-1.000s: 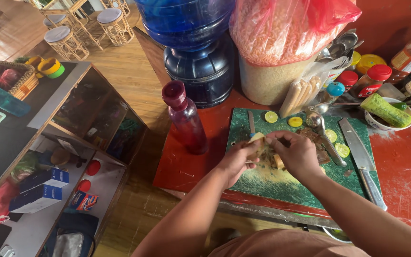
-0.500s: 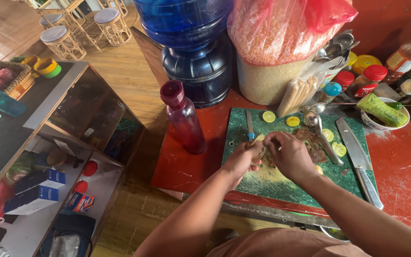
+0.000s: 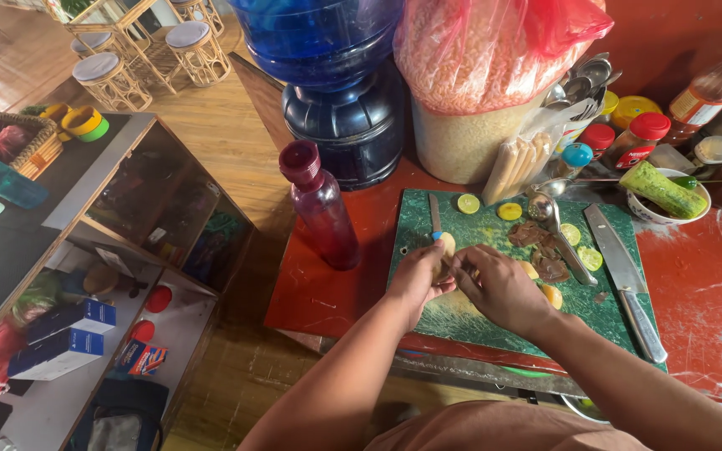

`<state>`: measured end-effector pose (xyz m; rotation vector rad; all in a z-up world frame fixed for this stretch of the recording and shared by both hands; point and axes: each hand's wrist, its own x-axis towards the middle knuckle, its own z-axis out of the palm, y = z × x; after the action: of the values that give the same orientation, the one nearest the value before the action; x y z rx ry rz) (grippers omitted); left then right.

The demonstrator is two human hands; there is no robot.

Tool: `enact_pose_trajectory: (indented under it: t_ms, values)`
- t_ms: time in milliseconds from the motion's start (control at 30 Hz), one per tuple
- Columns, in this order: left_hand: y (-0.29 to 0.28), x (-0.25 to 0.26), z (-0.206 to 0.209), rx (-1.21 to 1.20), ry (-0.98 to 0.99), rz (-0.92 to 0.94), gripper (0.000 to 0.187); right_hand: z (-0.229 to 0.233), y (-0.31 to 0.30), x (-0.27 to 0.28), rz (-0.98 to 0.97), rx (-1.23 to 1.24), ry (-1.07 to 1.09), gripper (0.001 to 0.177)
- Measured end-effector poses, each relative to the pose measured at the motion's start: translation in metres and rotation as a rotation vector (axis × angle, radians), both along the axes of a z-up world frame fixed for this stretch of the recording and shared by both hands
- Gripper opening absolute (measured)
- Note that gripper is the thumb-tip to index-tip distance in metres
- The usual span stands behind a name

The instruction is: The person stirs a pan on a gas stove, then moves to a counter to stir a glass of liquid. They peel a potato with a peeler, place it on a cutting board, and chop it into chunks with a knife. The chopped pieces remain on the board.

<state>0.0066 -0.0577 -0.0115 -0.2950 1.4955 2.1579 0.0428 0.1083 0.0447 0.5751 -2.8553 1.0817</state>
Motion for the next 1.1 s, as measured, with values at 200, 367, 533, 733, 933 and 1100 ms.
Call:
enact_pose_trajectory:
  t_ms: [200, 367, 533, 733, 933, 1100]
  values:
    - [-0.003, 0.010, 0.018, -0.013, -0.002, 0.009, 0.038, 0.014, -0.010, 0.007, -0.130, -0.171, -0.035, 0.037]
    - [-0.002, 0.015, 0.025, 0.017, 0.093, -0.046, 0.045, 0.022, -0.017, 0.008, -0.198, -0.121, -0.057, 0.045]
    - [-0.008, 0.015, 0.035, -0.035, 0.025, -0.014, 0.053, 0.011, -0.015, 0.004, -0.244, -0.167, -0.089, 0.028]
    - [-0.008, 0.017, 0.032, -0.073, 0.042, 0.068, 0.056, -0.006, -0.002, 0.000, -0.210, -0.119, -0.066, 0.018]
    - [-0.007, 0.009, 0.027, -0.113, 0.041, 0.109, 0.051, -0.010, 0.012, 0.013, -0.115, -0.156, -0.048, 0.028]
    - [0.003, 0.013, 0.033, -0.110, 0.106, -0.082, 0.048, 0.004, 0.015, 0.004, -0.244, -0.238, -0.120, 0.039]
